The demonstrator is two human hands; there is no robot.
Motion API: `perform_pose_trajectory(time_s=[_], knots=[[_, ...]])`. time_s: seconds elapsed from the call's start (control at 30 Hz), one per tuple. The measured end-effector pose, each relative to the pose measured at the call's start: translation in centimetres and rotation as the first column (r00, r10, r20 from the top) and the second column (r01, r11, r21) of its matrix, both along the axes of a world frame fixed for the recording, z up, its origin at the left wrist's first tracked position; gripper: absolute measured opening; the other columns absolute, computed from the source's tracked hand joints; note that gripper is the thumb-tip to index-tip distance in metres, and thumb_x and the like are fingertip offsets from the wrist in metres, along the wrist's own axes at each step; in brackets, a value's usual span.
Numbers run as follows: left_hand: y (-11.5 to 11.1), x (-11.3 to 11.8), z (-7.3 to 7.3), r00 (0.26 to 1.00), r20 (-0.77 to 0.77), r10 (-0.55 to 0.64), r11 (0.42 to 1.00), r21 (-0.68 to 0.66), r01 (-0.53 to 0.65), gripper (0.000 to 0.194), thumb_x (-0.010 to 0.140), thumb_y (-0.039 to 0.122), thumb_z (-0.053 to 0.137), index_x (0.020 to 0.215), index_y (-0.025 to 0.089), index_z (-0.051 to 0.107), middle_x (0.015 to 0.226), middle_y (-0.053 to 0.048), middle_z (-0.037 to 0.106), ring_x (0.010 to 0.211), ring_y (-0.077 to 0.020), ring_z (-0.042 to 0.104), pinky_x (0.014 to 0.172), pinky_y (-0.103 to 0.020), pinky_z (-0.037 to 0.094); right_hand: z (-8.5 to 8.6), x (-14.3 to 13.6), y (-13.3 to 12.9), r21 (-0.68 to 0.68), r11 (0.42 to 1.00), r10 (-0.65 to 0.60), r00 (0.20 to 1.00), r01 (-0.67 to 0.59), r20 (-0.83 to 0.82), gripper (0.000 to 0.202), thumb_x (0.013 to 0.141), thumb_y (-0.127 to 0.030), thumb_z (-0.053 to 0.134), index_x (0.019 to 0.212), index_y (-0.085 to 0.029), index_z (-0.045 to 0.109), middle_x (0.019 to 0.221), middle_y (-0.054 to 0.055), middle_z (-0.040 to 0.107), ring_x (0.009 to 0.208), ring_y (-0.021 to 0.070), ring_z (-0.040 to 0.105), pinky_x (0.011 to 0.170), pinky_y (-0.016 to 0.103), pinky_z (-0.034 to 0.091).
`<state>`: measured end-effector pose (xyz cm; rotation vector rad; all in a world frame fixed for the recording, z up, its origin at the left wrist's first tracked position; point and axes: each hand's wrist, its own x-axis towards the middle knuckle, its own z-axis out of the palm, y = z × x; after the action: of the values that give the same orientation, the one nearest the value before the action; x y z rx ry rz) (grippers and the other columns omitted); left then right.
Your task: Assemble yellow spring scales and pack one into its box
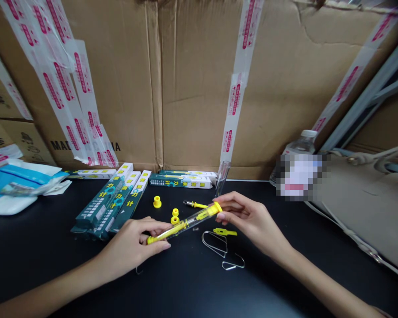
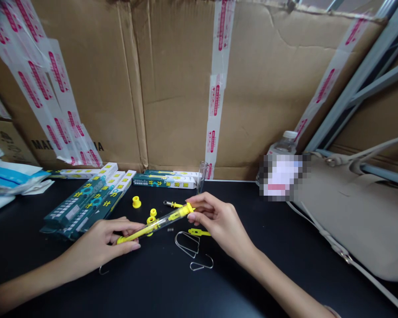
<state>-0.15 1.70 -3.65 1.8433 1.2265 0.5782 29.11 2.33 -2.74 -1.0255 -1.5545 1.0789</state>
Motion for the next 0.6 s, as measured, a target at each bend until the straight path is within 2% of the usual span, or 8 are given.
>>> perform_pose_trajectory(time_s=[0.1, 0.37, 0.6], knots=[[0.0, 0.0, 0.0, 1.0, 0.018, -0.008, 1.0, 0.001, 0.008, 0.038, 0.081, 0.036, 0.069, 0.117, 0.024, 0.076, 0.107, -0.004, 0.069, 0.091, -0.0205, 0.063, 0.079, -0.03, 0.058, 0.3, -0.1, -0.2, 0.014, 1.0, 0.005, 1.0, -0.005, 0.001, 0.024, 0.081, -0.033, 0.078, 0.1, -0.022, 0.07, 0.097, 0.006, 0.077, 0.091, 0.0208, 0.074, 0.079, 0.032, 0.063], [-0.2, 0.2, 0.3, 0.999, 0.039, 0.007, 1.0, -0.017, -0.007, 0.04, 0.08, 0.037, 0.068, 0.115, 0.022, 0.076, 0.107, -0.004, 0.07, 0.089, -0.0206, 0.063, 0.076, -0.029, 0.057, 1.2, 0.0, -0.5, 0.003, 1.0, 0.016, 1.0, -0.016, 0.007, 0.026, 0.085, -0.036, 0.076, 0.104, -0.019, 0.071, 0.085, 0.005, 0.077, 0.075, 0.0178, 0.073, 0.072, 0.03, 0.063], [-0.1, 0.3, 0.3, 0.999, 0.05, 0.003, 1.0, -0.021, -0.002, 0.042, 0.08, 0.038, 0.067, 0.117, 0.02, 0.075, 0.108, -0.005, 0.07, 0.087, -0.0192, 0.062, 0.075, -0.029, 0.056, 1.3, -0.2, -0.7, 0.023, 1.0, 0.006, 1.0, -0.006, -0.013, 0.028, 0.082, -0.034, 0.079, 0.106, -0.022, 0.074, 0.1, 0.007, 0.076, 0.092, 0.0203, 0.072, 0.077, 0.029, 0.063]])
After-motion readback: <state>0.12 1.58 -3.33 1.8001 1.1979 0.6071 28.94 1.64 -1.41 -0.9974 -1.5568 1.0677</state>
